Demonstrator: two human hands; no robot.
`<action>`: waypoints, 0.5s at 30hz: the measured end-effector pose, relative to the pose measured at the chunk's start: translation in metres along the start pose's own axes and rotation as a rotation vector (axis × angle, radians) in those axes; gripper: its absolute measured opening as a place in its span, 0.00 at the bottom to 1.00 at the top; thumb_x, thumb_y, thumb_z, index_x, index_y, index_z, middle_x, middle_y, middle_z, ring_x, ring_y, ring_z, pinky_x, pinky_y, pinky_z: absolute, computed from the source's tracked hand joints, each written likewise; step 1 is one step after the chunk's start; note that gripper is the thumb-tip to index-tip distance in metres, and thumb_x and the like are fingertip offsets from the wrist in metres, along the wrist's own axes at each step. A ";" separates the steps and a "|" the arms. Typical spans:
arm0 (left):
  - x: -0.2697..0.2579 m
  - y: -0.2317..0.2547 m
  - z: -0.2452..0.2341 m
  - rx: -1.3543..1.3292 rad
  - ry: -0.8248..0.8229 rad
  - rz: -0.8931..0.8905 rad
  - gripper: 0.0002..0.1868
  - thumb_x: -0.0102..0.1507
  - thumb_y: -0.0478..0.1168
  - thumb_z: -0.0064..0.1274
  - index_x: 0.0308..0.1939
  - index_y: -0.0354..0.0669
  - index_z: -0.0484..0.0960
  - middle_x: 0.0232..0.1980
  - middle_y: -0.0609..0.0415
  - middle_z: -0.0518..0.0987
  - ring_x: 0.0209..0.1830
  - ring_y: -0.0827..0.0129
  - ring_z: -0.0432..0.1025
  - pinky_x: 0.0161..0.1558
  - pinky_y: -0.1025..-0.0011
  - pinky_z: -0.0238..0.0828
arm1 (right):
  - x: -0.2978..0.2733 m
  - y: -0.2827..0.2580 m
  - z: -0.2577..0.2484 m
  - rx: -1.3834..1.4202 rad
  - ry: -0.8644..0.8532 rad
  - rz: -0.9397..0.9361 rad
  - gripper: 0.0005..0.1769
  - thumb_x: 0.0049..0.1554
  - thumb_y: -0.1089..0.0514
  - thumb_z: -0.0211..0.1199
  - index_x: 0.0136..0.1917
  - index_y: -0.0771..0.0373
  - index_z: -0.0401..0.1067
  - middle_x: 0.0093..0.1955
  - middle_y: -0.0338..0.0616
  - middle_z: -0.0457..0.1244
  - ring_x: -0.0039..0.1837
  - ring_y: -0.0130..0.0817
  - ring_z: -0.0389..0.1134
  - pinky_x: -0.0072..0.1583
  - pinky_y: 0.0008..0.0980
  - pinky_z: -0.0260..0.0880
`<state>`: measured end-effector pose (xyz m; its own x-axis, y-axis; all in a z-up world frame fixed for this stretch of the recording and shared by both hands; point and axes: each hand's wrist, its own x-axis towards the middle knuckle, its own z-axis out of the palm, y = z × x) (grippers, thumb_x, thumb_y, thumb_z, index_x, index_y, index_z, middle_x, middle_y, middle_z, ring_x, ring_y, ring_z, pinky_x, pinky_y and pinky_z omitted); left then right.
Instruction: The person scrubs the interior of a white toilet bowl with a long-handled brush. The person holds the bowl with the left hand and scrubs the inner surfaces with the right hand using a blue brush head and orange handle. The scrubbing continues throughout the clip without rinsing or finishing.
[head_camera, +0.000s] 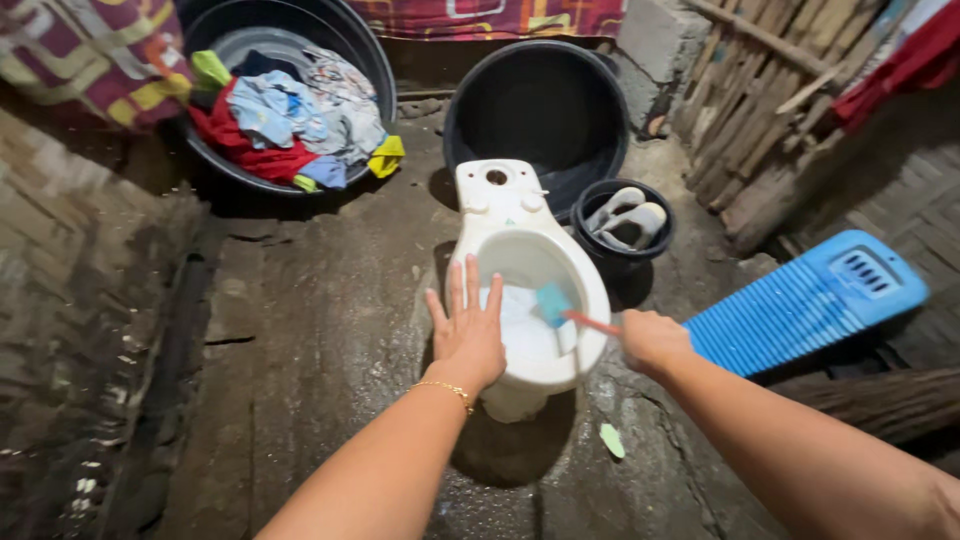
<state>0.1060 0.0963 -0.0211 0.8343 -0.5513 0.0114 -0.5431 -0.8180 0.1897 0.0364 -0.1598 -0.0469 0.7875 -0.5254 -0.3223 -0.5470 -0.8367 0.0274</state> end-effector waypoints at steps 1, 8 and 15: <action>0.000 0.000 -0.001 0.012 0.005 -0.001 0.52 0.55 0.39 0.59 0.79 0.49 0.48 0.83 0.39 0.29 0.83 0.47 0.23 0.74 0.35 0.28 | -0.001 -0.003 0.003 0.013 0.038 0.001 0.17 0.59 0.55 0.59 0.60 0.57 0.77 0.61 0.54 0.70 0.63 0.52 0.72 0.62 0.49 0.73; 0.000 0.004 -0.010 0.047 0.027 -0.014 0.50 0.56 0.41 0.59 0.79 0.48 0.48 0.83 0.38 0.29 0.83 0.45 0.23 0.73 0.35 0.28 | 0.008 -0.029 0.006 0.181 -0.143 -0.208 0.19 0.56 0.54 0.62 0.57 0.64 0.81 0.55 0.62 0.74 0.57 0.52 0.77 0.59 0.43 0.75; -0.007 0.019 -0.015 0.009 0.044 -0.070 0.52 0.56 0.42 0.61 0.79 0.49 0.48 0.83 0.40 0.30 0.84 0.47 0.24 0.75 0.36 0.29 | 0.013 -0.005 0.008 0.043 -0.037 -0.072 0.20 0.56 0.52 0.64 0.61 0.59 0.76 0.63 0.54 0.68 0.65 0.52 0.70 0.63 0.48 0.72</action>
<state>0.0917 0.0873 -0.0029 0.8735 -0.4850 0.0417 -0.4839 -0.8558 0.1831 0.0471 -0.1613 -0.0585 0.8143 -0.4575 -0.3571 -0.5019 -0.8641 -0.0374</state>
